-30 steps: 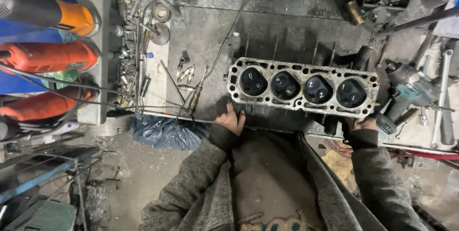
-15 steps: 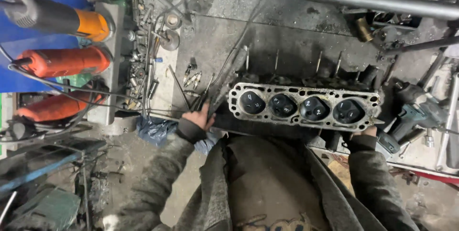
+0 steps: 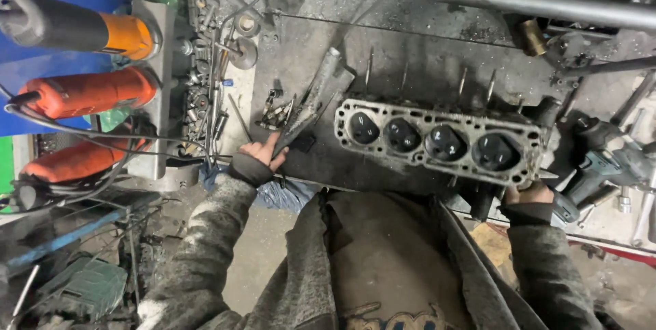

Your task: The person stands at a workbench with a disassembled engine cylinder head. They use a marker to write numbers on the cylinder bores, handle spark plugs and small parts on the bench, wipe the head with a cloth, and tap around the valve area with a hammer while steadying the head by hand.

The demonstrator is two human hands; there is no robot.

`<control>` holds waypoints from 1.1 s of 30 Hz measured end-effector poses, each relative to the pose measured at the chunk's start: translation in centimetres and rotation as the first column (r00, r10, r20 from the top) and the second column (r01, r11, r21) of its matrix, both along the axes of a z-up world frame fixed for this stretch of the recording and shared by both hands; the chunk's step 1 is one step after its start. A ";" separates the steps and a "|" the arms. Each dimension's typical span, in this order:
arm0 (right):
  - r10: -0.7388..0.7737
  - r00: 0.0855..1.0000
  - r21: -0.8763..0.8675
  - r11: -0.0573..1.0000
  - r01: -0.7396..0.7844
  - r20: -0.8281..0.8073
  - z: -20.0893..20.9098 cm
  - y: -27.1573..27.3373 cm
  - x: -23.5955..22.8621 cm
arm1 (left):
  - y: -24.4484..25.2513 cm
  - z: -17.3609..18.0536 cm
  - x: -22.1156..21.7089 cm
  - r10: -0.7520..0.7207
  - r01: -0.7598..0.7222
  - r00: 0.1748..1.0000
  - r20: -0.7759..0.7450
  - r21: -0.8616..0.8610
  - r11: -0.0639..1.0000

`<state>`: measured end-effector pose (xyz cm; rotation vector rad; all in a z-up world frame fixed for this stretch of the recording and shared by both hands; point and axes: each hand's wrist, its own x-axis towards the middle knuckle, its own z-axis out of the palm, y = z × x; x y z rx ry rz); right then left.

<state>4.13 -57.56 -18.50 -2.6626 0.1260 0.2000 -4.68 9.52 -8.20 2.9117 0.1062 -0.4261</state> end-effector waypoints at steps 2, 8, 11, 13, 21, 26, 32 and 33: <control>-0.073 0.997 0.072 0.995 0.075 -0.030 2.7 1.7 1.0 | -0.6 0.3 1.2 0.038 -0.039 0.998 -0.053 -0.004 0.999; -0.032 0.999 0.079 0.996 0.035 -0.041 3.0 1.8 2.3 | -3.8 -0.2 2.1 0.125 -0.125 0.992 -0.004 -0.057 0.991; -0.116 0.990 -0.016 0.993 0.115 -0.085 2.7 2.0 2.4 | -4.8 -1.1 2.2 0.149 -0.143 0.988 0.044 -0.120 0.982; -0.116 0.991 -0.002 0.993 0.117 -0.071 2.2 1.6 2.4 | -4.9 -1.2 2.1 0.162 -0.155 0.986 0.035 -0.146 0.977; -0.150 0.986 0.100 0.983 0.157 -0.077 0.6 0.6 2.5 | -4.8 -2.7 2.4 0.207 -0.197 0.976 0.061 -0.148 0.969; -0.170 0.981 0.142 0.973 0.181 -0.089 -0.6 -0.3 2.4 | -4.7 -3.5 3.3 0.232 -0.217 0.967 0.103 -0.140 0.966; -0.142 0.981 0.290 0.941 0.176 -0.132 0.5 -0.4 2.7 | -4.2 -2.9 5.1 0.275 -0.263 0.961 0.037 -0.192 0.945; -0.145 0.981 0.288 0.941 0.177 -0.128 0.7 -0.3 2.4 | -4.4 -2.5 5.5 0.272 -0.259 0.961 0.041 -0.196 0.946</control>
